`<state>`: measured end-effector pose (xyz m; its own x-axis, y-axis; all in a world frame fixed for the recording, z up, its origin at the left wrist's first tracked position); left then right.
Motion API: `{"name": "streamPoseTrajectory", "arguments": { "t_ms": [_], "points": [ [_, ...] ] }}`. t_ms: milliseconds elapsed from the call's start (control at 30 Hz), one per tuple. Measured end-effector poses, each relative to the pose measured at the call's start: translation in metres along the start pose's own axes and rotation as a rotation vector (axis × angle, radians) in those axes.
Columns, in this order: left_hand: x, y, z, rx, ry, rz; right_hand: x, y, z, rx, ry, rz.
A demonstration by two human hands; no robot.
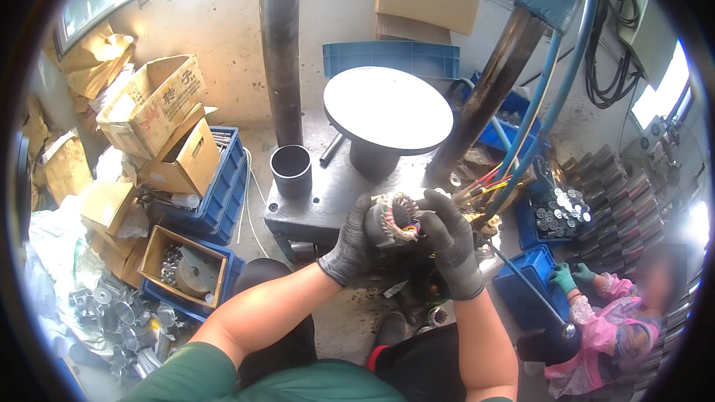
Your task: Insert a copper wire stator into a metal motor housing using a hydraulic press.
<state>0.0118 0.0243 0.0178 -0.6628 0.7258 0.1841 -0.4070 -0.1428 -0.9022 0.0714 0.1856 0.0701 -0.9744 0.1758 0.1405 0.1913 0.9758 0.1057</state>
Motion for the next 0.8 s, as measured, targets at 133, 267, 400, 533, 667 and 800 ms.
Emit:
{"name": "streamPoseTrajectory", "arguments": {
  "t_ms": [133, 267, 400, 533, 667, 800],
  "points": [
    [-0.003, 0.003, 0.004, -0.283, 0.103, 0.020, 0.002, -0.002, 0.013, -0.151, 0.230, 0.000],
    [0.007, 0.019, -0.006, 0.620, -0.033, 0.111, 0.012, -0.003, 0.027, -0.143, 0.285, -0.054],
    [0.010, 0.028, -0.017, 1.054, -0.229, 0.007, 0.015, -0.008, 0.033, 0.049, 0.187, -0.114],
    [0.007, 0.025, -0.022, 0.454, 0.069, 0.122, 0.018, -0.006, 0.031, 0.011, 0.178, -0.186],
    [0.005, 0.035, -0.023, 1.157, -0.199, -0.116, 0.016, -0.003, 0.014, -0.307, 0.302, -0.421],
    [0.001, 0.037, -0.020, 0.465, 0.054, -0.008, 0.011, -0.005, 0.009, -0.456, 0.413, -0.397]
  ]
}}
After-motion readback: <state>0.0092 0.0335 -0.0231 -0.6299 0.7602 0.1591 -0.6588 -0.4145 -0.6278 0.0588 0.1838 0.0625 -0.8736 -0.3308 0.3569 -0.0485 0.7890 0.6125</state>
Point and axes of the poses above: each hand's wrist, its own x-axis towards the middle knuckle, its own y-axis out of the back of the hand, z = x × y, the point moved 2 cm from there along x, towards the middle knuckle, and after that the axes turned 3 degrees about -y, right-handed, at the moved point
